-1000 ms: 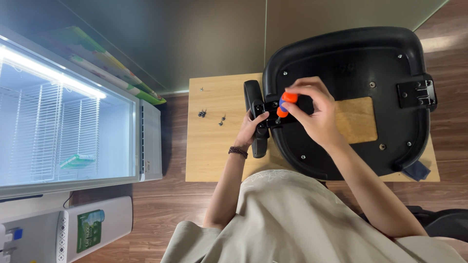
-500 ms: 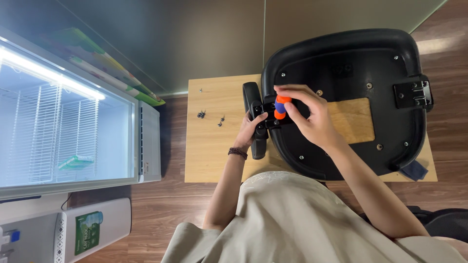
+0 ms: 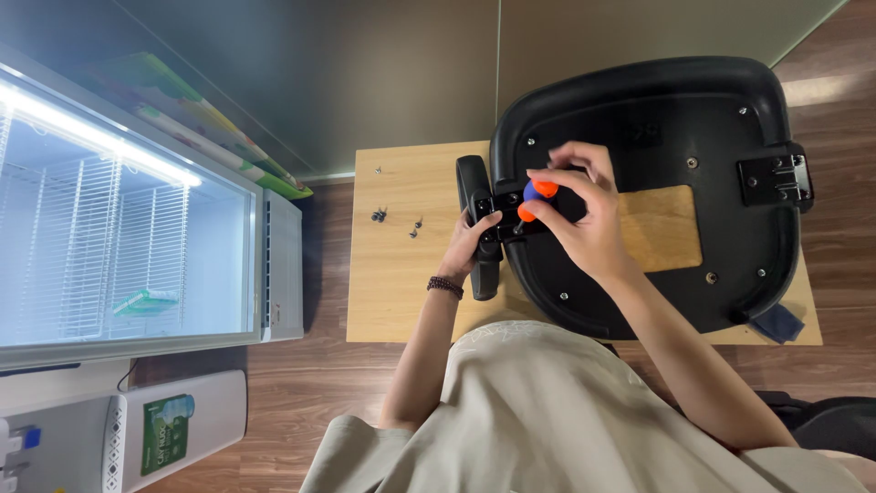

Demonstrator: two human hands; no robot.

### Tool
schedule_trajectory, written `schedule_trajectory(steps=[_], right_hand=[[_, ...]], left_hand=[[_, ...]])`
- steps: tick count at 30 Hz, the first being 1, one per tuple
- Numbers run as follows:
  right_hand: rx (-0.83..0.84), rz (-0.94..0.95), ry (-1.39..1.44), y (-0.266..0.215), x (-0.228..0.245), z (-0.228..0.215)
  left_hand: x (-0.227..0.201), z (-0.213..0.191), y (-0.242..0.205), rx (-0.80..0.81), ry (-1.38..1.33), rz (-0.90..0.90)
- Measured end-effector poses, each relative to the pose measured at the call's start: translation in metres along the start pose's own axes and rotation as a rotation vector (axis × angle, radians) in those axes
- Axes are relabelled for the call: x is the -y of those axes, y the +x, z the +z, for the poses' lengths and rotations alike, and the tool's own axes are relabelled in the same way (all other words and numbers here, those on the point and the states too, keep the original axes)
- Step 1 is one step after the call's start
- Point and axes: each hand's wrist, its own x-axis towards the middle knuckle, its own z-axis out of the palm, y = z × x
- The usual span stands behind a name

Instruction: The person is using a screwdriver to remove screws and disassemble components of an office chair.

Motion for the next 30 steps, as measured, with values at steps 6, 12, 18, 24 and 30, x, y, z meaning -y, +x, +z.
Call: schedule_trajectory(steps=[6,12,18,24,30], right_hand=[[0.068,0.051,0.070,0.016,0.031,-0.002],[0.005,-0.069,-0.007,0.004,0.002,0.006],[-0.086,-0.031,-0.049,0.016,0.024,0.002],[-0.126,-0.052,0.002,0.011,0.013,0.009],[-0.088,-0.010,0.012,0.006,-0.006,0.012]], left_hand=[[-0.005,0.005,-0.004,-0.003,0.003,-0.012],[0.001,-0.001,-0.001,-0.023,0.012,-0.033],[0.002,-0.002,0.001,-0.003,-0.005,-0.020],[-0.010,0.007,-0.003,-0.032,-0.001,-0.059],[-0.002,0.000,0.001,-0.027,-0.012,-0.049]])
